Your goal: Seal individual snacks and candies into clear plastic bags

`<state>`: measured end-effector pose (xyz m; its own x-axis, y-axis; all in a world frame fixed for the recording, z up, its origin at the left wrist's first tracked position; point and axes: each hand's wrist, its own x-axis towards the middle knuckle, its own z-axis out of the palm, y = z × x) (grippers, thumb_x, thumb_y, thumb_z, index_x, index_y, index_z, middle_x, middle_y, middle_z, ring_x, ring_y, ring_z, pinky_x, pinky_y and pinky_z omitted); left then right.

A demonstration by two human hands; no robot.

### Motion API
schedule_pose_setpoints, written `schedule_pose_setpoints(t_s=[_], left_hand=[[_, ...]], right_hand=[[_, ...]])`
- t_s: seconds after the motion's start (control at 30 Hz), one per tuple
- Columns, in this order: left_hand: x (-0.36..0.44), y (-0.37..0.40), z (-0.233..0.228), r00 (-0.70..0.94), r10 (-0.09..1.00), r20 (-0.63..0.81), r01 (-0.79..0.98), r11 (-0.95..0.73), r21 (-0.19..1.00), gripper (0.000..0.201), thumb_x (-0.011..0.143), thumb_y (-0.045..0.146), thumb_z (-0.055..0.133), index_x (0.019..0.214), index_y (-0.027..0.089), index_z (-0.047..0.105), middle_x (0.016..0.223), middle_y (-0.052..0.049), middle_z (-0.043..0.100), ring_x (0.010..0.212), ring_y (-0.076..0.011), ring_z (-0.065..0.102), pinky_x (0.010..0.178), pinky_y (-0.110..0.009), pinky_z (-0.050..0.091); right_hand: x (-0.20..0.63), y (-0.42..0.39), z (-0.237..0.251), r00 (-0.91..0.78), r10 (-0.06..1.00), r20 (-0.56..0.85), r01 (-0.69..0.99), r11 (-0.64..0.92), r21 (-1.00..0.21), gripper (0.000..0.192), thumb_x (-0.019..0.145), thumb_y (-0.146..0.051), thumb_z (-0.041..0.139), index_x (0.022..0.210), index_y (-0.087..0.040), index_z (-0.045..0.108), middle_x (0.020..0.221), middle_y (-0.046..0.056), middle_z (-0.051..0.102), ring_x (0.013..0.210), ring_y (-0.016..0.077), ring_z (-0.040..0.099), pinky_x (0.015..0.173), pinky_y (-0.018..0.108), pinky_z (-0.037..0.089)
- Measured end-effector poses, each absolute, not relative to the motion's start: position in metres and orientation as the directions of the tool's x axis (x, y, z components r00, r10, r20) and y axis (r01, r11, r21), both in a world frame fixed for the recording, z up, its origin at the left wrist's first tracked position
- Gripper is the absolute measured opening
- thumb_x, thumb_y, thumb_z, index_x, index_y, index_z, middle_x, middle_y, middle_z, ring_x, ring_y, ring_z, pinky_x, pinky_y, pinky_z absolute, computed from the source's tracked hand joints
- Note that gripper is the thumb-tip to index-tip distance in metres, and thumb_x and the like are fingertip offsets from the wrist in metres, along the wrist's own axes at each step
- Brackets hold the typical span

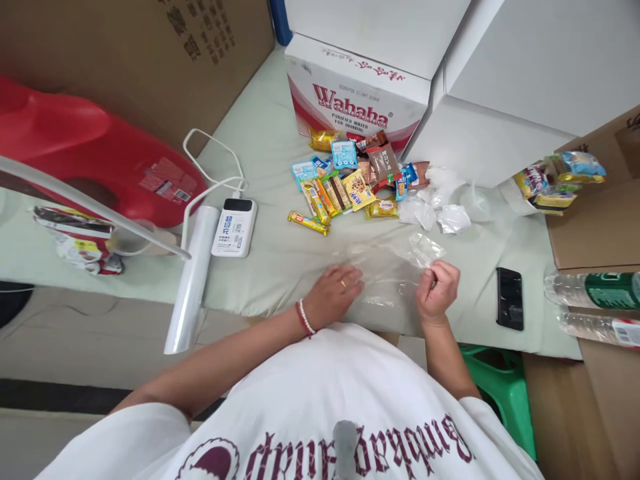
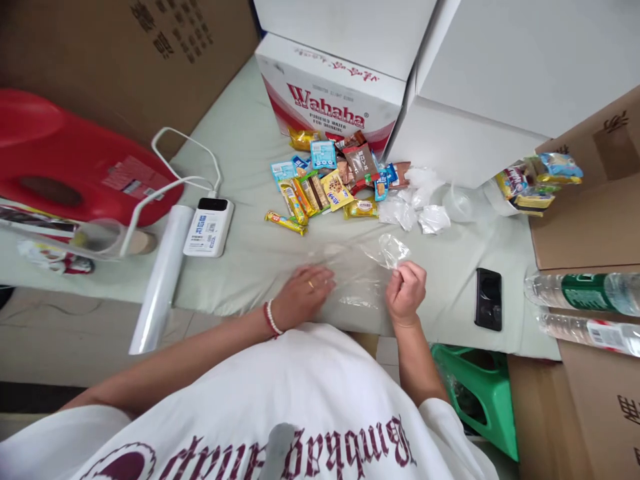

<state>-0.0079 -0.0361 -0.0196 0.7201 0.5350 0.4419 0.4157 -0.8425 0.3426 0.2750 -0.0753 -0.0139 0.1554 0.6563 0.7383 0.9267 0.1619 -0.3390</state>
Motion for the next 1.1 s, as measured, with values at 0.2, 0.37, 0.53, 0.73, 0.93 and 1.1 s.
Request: schedule_pose_setpoints(t_s=[0.2,0.37,0.53,0.73,0.93,1.1], left_hand=[[-0.010,-0.046,-0.043,0.740,0.413,0.531,0.229,-0.897,0.378,0.022,0.097,0.019,0.058,0.118,0.020,0.065,0.126,-0.012,0.071,0.124,-0.0239,0.060,0.104,-0.040,0.049],[0.006,-0.014,-0.014,0.323,0.788,0.524,0.593,-0.600,0.537,0.017,0.101,0.027,0.052,0.109,0.019,0.064,0.110,-0.013,0.069,0.105,-0.0245,0.062,0.093,-0.043,0.051],[0.016,-0.020,-0.014,0.346,0.593,0.727,0.606,-0.733,0.309,0.018,0.092,0.020,0.063,0.109,0.026,0.065,0.113,-0.009,0.072,0.118,-0.0263,0.062,0.106,-0.051,0.042],[0.016,-0.030,-0.036,0.563,0.507,0.653,0.519,-0.832,0.199,0.036,0.091,0.014,0.062,0.121,0.035,0.066,0.122,-0.002,0.075,0.130,-0.0223,0.062,0.124,-0.056,0.024],[0.010,0.033,-0.037,0.296,0.926,0.232,0.847,-0.367,0.384,0.040,0.093,0.022,0.054,0.132,0.017,0.064,0.159,-0.020,0.049,0.156,-0.0402,0.032,0.123,-0.076,0.011],[-0.006,0.031,-0.030,0.019,0.890,0.456,0.827,-0.270,0.493,0.041,0.090,0.016,0.052,0.129,0.014,0.065,0.142,-0.024,0.060,0.144,-0.0379,0.046,0.116,-0.063,0.033]], right_hand=[[0.308,-0.082,-0.034,0.179,0.834,0.522,0.956,-0.021,-0.293,0.024,0.107,-0.034,0.041,0.109,-0.021,0.061,0.096,0.009,0.072,0.087,0.0204,0.069,0.074,0.031,0.052],[0.306,-0.080,-0.049,0.253,0.896,0.366,0.926,-0.114,-0.361,0.033,0.107,-0.039,0.037,0.109,-0.019,0.064,0.099,0.010,0.074,0.087,0.0197,0.069,0.076,0.030,0.051],[0.293,-0.059,-0.042,0.335,0.865,0.374,0.902,-0.179,-0.393,0.036,0.107,-0.040,0.034,0.106,-0.019,0.064,0.099,0.011,0.073,0.091,0.0214,0.068,0.078,0.030,0.049],[0.287,-0.039,-0.039,0.362,0.878,0.314,0.872,-0.200,-0.446,0.035,0.105,-0.038,0.033,0.105,-0.020,0.063,0.100,0.011,0.072,0.092,0.0223,0.065,0.081,0.032,0.048],[0.289,-0.038,-0.044,0.419,0.883,0.213,0.820,-0.267,-0.507,0.033,0.100,-0.038,0.037,0.102,-0.020,0.064,0.099,0.011,0.072,0.090,0.0234,0.064,0.083,0.035,0.049],[0.291,-0.040,-0.044,0.455,0.878,0.152,0.783,-0.313,-0.538,0.034,0.098,-0.040,0.038,0.101,-0.019,0.065,0.098,0.012,0.072,0.088,0.0240,0.063,0.084,0.037,0.048]])
